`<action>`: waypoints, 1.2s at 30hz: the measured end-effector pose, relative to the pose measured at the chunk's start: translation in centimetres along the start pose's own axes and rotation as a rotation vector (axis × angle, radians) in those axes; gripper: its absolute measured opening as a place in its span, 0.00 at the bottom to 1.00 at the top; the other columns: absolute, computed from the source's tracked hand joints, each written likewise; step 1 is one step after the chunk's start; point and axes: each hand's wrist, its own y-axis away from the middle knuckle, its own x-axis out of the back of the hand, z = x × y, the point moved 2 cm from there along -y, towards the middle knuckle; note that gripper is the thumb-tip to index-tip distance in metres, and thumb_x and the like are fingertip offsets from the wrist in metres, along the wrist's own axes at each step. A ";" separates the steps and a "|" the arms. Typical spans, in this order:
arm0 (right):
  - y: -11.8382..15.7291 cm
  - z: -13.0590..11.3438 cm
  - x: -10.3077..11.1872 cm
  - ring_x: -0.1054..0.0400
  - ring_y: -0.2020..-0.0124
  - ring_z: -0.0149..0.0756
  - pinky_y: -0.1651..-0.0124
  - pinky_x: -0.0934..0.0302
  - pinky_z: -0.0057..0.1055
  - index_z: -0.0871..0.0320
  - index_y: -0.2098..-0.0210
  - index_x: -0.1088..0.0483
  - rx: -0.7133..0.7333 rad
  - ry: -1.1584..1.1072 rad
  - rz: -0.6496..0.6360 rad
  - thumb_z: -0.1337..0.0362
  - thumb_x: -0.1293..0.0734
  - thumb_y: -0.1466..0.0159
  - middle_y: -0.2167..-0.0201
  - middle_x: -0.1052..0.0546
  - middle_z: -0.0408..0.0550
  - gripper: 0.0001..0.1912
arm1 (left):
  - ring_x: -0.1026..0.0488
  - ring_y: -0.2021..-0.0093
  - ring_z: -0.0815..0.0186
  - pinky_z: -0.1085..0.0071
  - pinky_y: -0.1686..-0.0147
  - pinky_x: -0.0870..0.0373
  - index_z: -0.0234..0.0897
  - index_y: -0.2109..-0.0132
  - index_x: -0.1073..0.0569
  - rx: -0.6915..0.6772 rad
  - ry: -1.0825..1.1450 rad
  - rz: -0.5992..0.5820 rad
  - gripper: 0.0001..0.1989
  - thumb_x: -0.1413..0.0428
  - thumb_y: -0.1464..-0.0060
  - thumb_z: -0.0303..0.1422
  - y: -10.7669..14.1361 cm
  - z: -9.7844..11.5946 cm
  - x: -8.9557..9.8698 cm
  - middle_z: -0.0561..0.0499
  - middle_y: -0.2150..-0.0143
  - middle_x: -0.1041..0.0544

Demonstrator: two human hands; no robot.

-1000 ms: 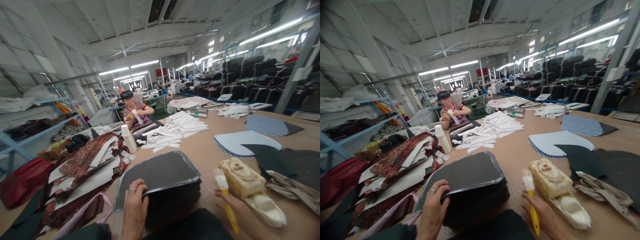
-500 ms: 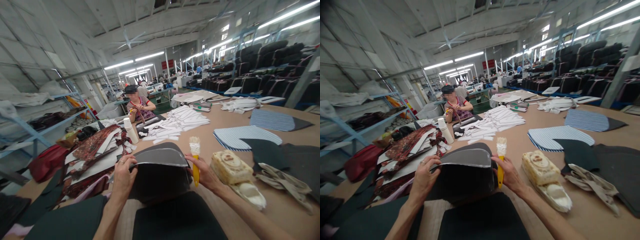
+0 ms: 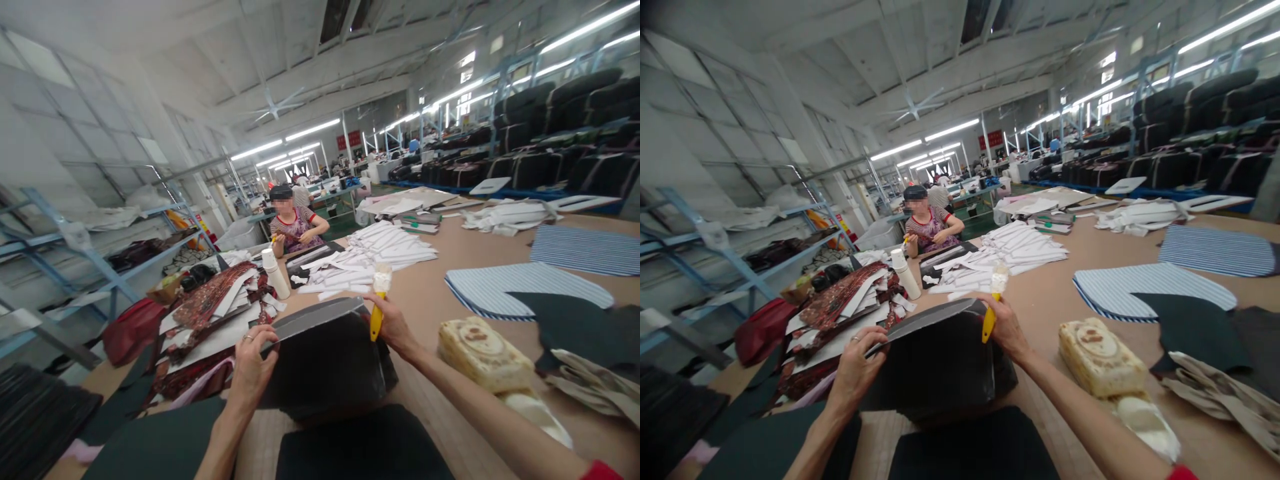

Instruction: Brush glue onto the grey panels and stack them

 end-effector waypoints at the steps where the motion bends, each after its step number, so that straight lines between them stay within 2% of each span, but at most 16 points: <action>1: -0.4 -0.1 0.1 0.33 0.53 0.45 0.50 0.39 0.42 0.54 0.53 0.32 -0.010 -0.001 0.004 0.63 0.35 0.43 0.56 0.27 0.51 0.18 | 0.29 0.57 0.59 0.60 0.55 0.35 0.40 0.69 0.30 0.000 0.000 0.002 0.04 0.50 0.52 0.28 0.1 -0.1 0.0 0.49 0.61 0.26; 3: -1.2 -0.3 0.1 0.32 0.54 0.44 0.51 0.39 0.41 0.54 0.52 0.34 -0.035 -0.009 -0.012 0.64 0.35 0.45 0.56 0.26 0.50 0.20 | 0.29 0.57 0.59 0.59 0.55 0.35 0.40 0.69 0.30 -0.006 0.006 0.012 0.04 0.49 0.52 0.28 0.3 -0.5 0.0 0.49 0.61 0.25; 5: -2.0 -0.7 0.0 0.30 0.59 0.41 0.55 0.37 0.37 0.55 0.53 0.34 -0.056 -0.025 -0.052 0.65 0.36 0.45 0.60 0.24 0.48 0.19 | 0.29 0.57 0.58 0.58 0.54 0.35 0.40 0.69 0.29 -0.011 0.012 0.026 0.04 0.48 0.52 0.28 0.4 -1.1 -0.1 0.49 0.61 0.25; 8: -3.0 -1.8 -0.5 0.30 0.70 0.36 0.66 0.37 0.31 0.56 0.60 0.32 -0.057 -0.042 -0.122 0.62 0.36 0.45 0.70 0.25 0.44 0.13 | 0.28 0.56 0.58 0.58 0.55 0.34 0.40 0.69 0.29 -0.010 0.011 0.032 0.04 0.48 0.51 0.28 0.2 -1.6 0.2 0.49 0.61 0.25; 10: -3.9 -3.0 -0.7 0.32 0.73 0.36 0.69 0.39 0.30 0.56 0.64 0.31 -0.032 -0.043 -0.142 0.60 0.35 0.46 0.72 0.26 0.43 0.10 | 0.29 0.54 0.56 0.56 0.53 0.34 0.39 0.66 0.29 -0.022 -0.010 0.071 0.04 0.48 0.50 0.30 0.0 -1.3 1.1 0.46 0.58 0.26; 13: -6.3 -5.3 -0.3 0.34 0.73 0.35 0.69 0.41 0.29 0.56 0.65 0.31 0.008 -0.042 -0.103 0.59 0.35 0.45 0.72 0.27 0.43 0.09 | 0.35 0.46 0.52 0.52 0.48 0.38 0.35 0.54 0.32 -0.033 -0.096 0.305 0.16 0.44 0.50 0.35 0.8 0.3 3.6 0.39 0.48 0.32; 14: -7.3 -6.2 0.2 0.35 0.73 0.34 0.70 0.42 0.29 0.56 0.64 0.31 0.021 -0.040 -0.065 0.59 0.35 0.44 0.73 0.28 0.42 0.10 | 0.37 0.44 0.51 0.52 0.47 0.39 0.34 0.51 0.34 -0.029 -0.124 0.403 0.20 0.42 0.50 0.36 1.7 0.9 4.2 0.38 0.47 0.33; 16: -9.7 -8.1 1.8 0.38 0.75 0.32 0.72 0.44 0.27 0.57 0.64 0.32 0.063 -0.023 0.038 0.60 0.35 0.45 0.74 0.30 0.41 0.10 | 0.35 0.47 0.54 0.56 0.49 0.36 0.35 0.50 0.35 -0.027 -0.148 0.527 0.21 0.41 0.51 0.34 4.0 1.9 4.4 0.41 0.50 0.31; 17: -10.9 -9.1 3.0 0.39 0.76 0.30 0.73 0.45 0.26 0.58 0.65 0.31 0.097 0.001 0.102 0.60 0.34 0.45 0.75 0.31 0.40 0.10 | 0.33 0.51 0.56 0.58 0.50 0.35 0.36 0.51 0.34 -0.054 -0.138 0.509 0.19 0.41 0.51 0.32 5.4 2.2 3.7 0.43 0.52 0.30; 18: -12.0 -10.0 4.2 0.40 0.76 0.29 0.73 0.47 0.25 0.58 0.65 0.31 0.130 0.034 0.156 0.60 0.34 0.45 0.76 0.31 0.39 0.10 | 0.31 0.53 0.58 0.60 0.53 0.33 0.38 0.52 0.34 -0.128 -0.111 0.413 0.18 0.42 0.50 0.31 6.8 2.4 2.4 0.45 0.55 0.29; 20: -13.6 -11.6 7.0 0.42 0.76 0.25 0.72 0.48 0.23 0.62 0.64 0.31 0.166 0.148 0.237 0.59 0.34 0.44 0.76 0.33 0.39 0.12 | 0.31 0.54 0.58 0.61 0.56 0.30 0.41 0.50 0.35 -0.197 -0.103 0.139 0.20 0.43 0.51 0.28 9.1 2.3 -1.1 0.47 0.54 0.28; 22: -14.4 -12.8 9.6 0.42 0.74 0.22 0.70 0.50 0.23 0.66 0.62 0.31 0.190 0.291 0.261 0.59 0.36 0.41 0.74 0.33 0.40 0.15 | 0.32 0.52 0.56 0.59 0.56 0.30 0.42 0.46 0.37 -0.131 -0.096 -0.079 0.27 0.46 0.54 0.21 10.5 1.9 -4.7 0.46 0.49 0.29; 24: -14.4 -13.6 12.1 0.41 0.73 0.22 0.69 0.50 0.24 0.67 0.62 0.30 0.207 0.438 0.305 0.59 0.34 0.42 0.73 0.31 0.41 0.15 | 0.32 0.51 0.55 0.57 0.56 0.30 0.42 0.47 0.36 -0.071 -0.076 -0.209 0.28 0.50 0.56 0.17 10.7 1.5 -7.2 0.46 0.47 0.30; 26: -14.0 -13.6 14.6 0.40 0.73 0.24 0.69 0.49 0.25 0.65 0.62 0.29 0.199 0.573 0.369 0.60 0.31 0.43 0.72 0.29 0.43 0.15 | 0.33 0.52 0.56 0.56 0.55 0.31 0.41 0.50 0.34 -0.042 -0.032 -0.285 0.25 0.52 0.55 0.16 10.2 1.3 -8.5 0.46 0.49 0.30; 31: -12.3 -11.9 19.9 0.36 0.71 0.28 0.67 0.47 0.30 0.65 0.57 0.29 0.119 0.767 0.450 0.55 0.30 0.45 0.66 0.26 0.49 0.22 | 0.34 0.55 0.58 0.58 0.56 0.33 0.40 0.57 0.30 -0.022 0.106 -0.373 0.18 0.52 0.52 0.16 8.5 0.9 -9.1 0.48 0.54 0.28; 36: -10.0 -11.0 22.5 0.37 0.72 0.30 0.71 0.48 0.33 0.66 0.57 0.29 0.075 0.807 0.478 0.44 0.33 0.47 0.67 0.26 0.53 0.32 | 0.34 0.56 0.58 0.58 0.55 0.34 0.39 0.61 0.28 0.006 0.199 -0.399 0.13 0.49 0.51 0.18 5.9 1.1 -10.5 0.47 0.57 0.28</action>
